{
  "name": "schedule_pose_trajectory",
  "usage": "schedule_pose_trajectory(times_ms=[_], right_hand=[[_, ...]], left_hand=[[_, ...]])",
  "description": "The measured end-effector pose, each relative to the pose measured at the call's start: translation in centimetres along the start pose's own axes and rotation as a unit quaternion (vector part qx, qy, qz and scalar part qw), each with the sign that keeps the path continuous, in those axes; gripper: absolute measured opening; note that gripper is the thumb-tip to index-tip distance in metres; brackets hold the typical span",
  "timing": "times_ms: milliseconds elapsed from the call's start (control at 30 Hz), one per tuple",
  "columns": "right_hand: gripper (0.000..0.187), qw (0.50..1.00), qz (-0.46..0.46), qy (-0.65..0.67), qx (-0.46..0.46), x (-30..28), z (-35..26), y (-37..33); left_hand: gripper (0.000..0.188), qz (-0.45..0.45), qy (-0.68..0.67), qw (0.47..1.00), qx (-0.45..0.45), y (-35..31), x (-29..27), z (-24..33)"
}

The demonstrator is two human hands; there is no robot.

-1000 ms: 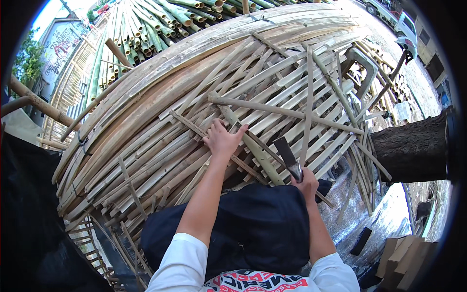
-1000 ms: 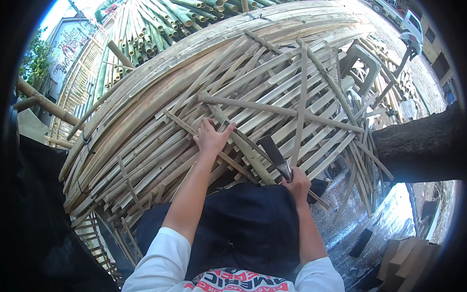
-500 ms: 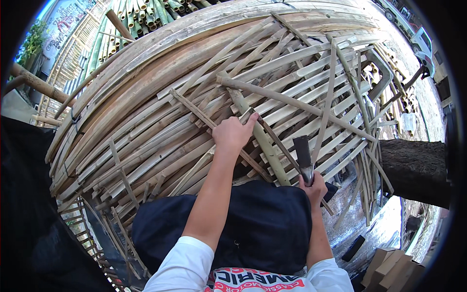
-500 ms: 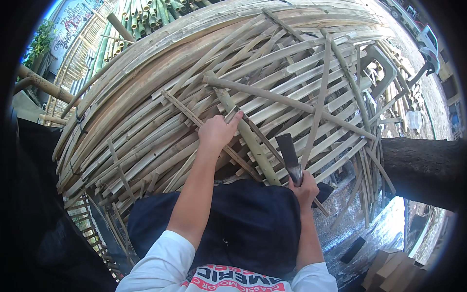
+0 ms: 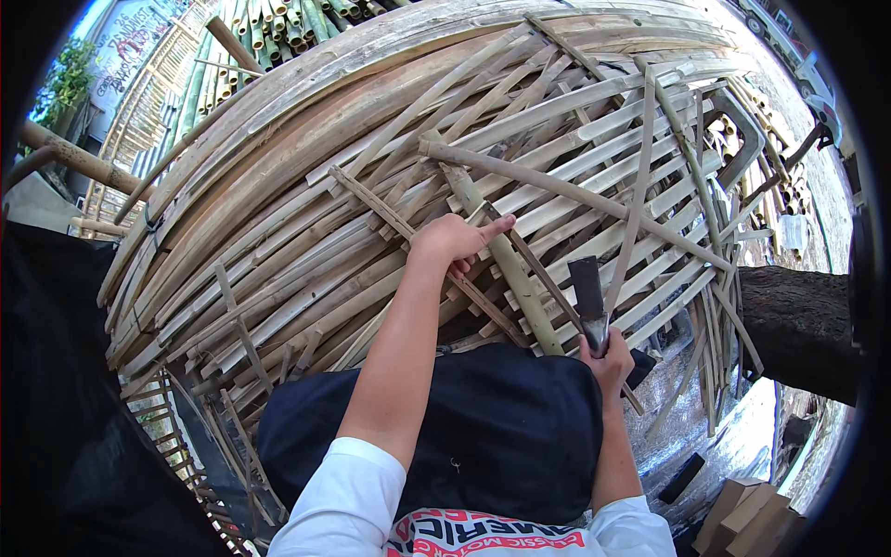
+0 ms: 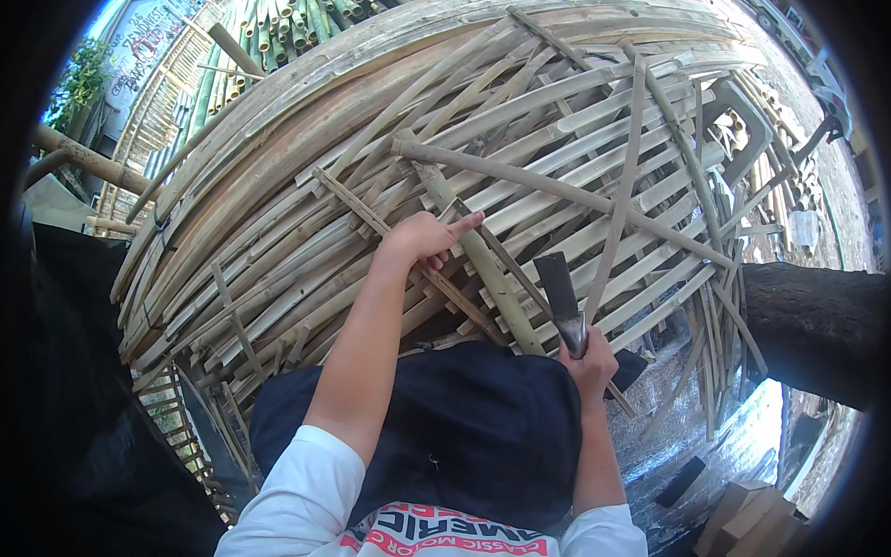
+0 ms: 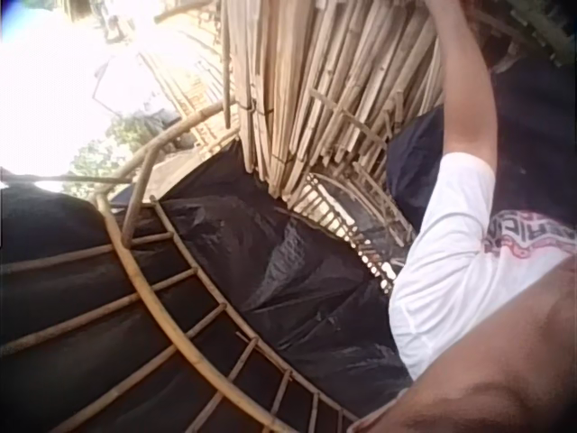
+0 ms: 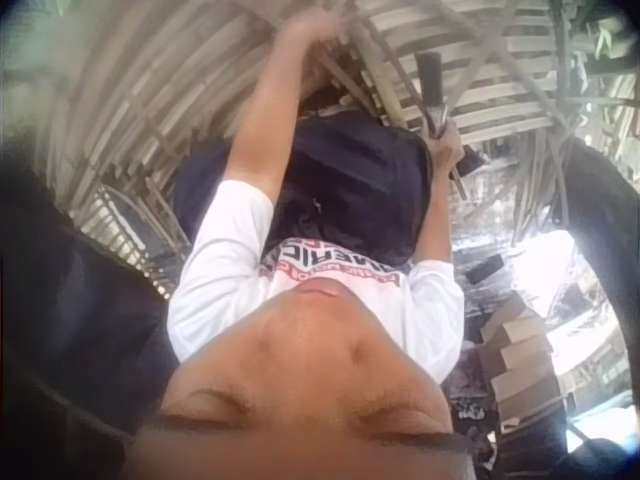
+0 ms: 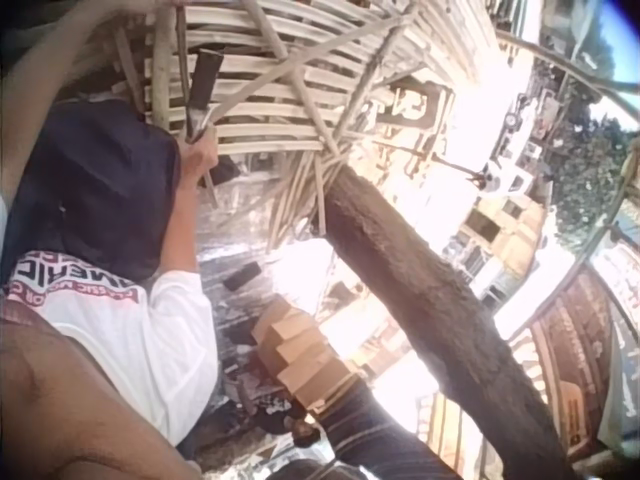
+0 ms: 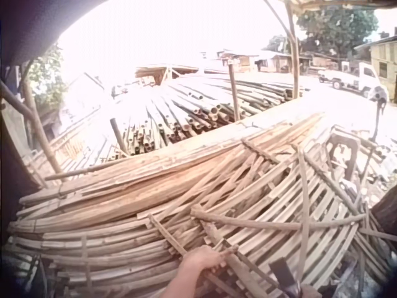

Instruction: The person uses a blade to shave and trim thin strips of bamboo that are woven into a large furniture structure, using their hands to position and test the fit of the bamboo pieces.

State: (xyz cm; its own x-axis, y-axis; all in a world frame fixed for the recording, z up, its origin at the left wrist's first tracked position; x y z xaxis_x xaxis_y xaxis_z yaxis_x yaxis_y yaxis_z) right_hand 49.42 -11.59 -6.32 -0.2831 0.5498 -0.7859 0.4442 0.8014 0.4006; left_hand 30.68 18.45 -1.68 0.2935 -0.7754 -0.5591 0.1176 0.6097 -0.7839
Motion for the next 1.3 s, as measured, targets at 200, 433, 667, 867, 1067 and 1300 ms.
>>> schedule_pose_trajectory(times_ms=[200,433,667,867,1067,1300], right_hand=[[0.038,1.000,0.011,0.011,-0.012,-0.2,-0.3,0.0],[0.037,1.000,0.012,0.009,-0.012,-0.5,-0.1,-0.1],[0.037,1.000,0.004,0.008,-0.015,-0.4,-0.8,0.4],[0.039,0.999,0.000,0.005,-0.036,-0.2,-0.4,0.3],[0.038,0.998,-0.015,0.008,-0.054,0.0,-0.9,0.4],[0.032,0.997,-0.038,0.016,-0.069,-1.4,-1.3,1.1]], left_hand=[[0.111,0.149,0.101,0.983,0.025,-1.1,-0.3,0.2],[0.113,0.215,0.092,0.972,0.023,-2.9,1.2,0.4],[0.102,0.449,-0.011,0.889,0.084,-3.0,3.5,-0.9],[0.105,0.402,0.012,0.912,0.075,-3.6,3.3,-0.1],[0.115,0.342,0.076,0.936,0.028,-3.3,2.3,-0.3],[0.121,0.305,0.105,0.947,-0.009,-3.6,2.0,-0.2]])
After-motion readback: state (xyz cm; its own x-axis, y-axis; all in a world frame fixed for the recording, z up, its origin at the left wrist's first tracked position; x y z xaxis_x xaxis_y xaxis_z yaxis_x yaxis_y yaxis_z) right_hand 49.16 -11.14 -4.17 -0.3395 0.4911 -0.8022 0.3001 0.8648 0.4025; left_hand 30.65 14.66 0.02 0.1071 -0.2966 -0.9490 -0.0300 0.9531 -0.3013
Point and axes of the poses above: each hand's wrist, its own y-axis towards the middle knuckle, its own x-axis out of the palm, z = x × y, the point moved 6 cm from there along y, towards the middle knuckle, and after that the axes turned 10 degrees about -x, right-handed, at the moved point
